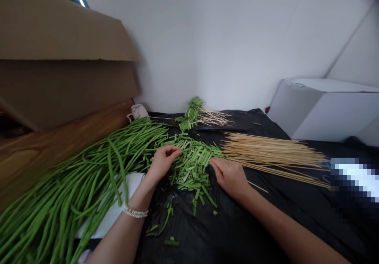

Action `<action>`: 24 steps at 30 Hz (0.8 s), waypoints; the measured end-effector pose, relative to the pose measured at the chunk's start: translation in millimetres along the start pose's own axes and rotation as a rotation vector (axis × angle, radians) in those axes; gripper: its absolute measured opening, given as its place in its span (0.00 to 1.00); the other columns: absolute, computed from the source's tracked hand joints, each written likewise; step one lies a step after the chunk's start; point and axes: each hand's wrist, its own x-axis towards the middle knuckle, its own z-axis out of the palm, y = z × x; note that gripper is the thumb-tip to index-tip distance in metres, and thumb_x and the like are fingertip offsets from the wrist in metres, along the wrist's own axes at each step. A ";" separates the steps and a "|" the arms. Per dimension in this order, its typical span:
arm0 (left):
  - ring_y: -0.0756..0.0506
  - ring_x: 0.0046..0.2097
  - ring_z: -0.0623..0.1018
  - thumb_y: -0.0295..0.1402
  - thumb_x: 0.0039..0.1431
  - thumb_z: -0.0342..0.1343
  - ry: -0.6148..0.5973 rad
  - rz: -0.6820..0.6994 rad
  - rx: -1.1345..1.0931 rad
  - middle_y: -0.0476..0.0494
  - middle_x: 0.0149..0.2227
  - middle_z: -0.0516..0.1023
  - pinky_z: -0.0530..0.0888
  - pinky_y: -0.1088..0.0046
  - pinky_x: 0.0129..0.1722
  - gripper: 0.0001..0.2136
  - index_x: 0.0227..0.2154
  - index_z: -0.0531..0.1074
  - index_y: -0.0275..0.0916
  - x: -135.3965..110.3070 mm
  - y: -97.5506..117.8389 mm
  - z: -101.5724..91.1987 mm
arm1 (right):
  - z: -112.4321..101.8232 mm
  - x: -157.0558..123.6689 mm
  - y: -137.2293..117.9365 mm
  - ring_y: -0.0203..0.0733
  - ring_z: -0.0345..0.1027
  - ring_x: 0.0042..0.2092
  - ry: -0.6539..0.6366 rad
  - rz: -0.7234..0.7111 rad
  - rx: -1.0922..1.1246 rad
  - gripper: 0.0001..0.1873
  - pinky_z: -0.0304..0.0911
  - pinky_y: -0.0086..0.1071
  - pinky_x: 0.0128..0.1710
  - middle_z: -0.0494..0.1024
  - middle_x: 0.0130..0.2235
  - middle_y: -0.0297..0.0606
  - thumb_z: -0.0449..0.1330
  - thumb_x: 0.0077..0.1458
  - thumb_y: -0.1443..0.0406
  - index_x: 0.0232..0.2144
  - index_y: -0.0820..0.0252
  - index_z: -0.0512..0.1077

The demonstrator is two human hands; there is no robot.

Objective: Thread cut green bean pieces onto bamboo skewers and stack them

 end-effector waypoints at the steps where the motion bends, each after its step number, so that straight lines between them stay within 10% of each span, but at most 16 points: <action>1: 0.47 0.33 0.76 0.40 0.46 0.63 -0.032 -0.077 -0.157 0.45 0.30 0.80 0.70 0.73 0.35 0.12 0.31 0.77 0.36 -1.3 1.9 3.2 | -0.1 0.0 -0.2 0.36 0.72 0.35 -0.006 0.001 -0.004 0.13 0.60 0.26 0.36 0.79 0.35 0.37 0.48 0.63 0.66 0.36 0.58 0.74; 7: 0.50 0.35 0.78 0.31 0.37 0.71 -0.174 -0.359 -0.715 0.42 0.33 0.81 0.74 0.78 0.36 0.17 0.33 0.78 0.33 -8.4 12.8 14.6 | -1.1 0.5 -1.7 0.36 0.72 0.35 -0.040 0.002 -0.012 0.14 0.59 0.27 0.36 0.79 0.35 0.37 0.48 0.63 0.67 0.36 0.58 0.74; 24: 0.52 0.33 0.78 0.28 0.38 0.71 -0.180 -0.379 -0.757 0.43 0.31 0.81 0.75 0.80 0.35 0.14 0.32 0.79 0.33 -9.6 11.3 17.4 | 0.3 -0.6 -4.3 0.36 0.72 0.35 -0.073 0.004 -0.015 0.13 0.59 0.26 0.36 0.79 0.35 0.36 0.48 0.62 0.68 0.36 0.57 0.74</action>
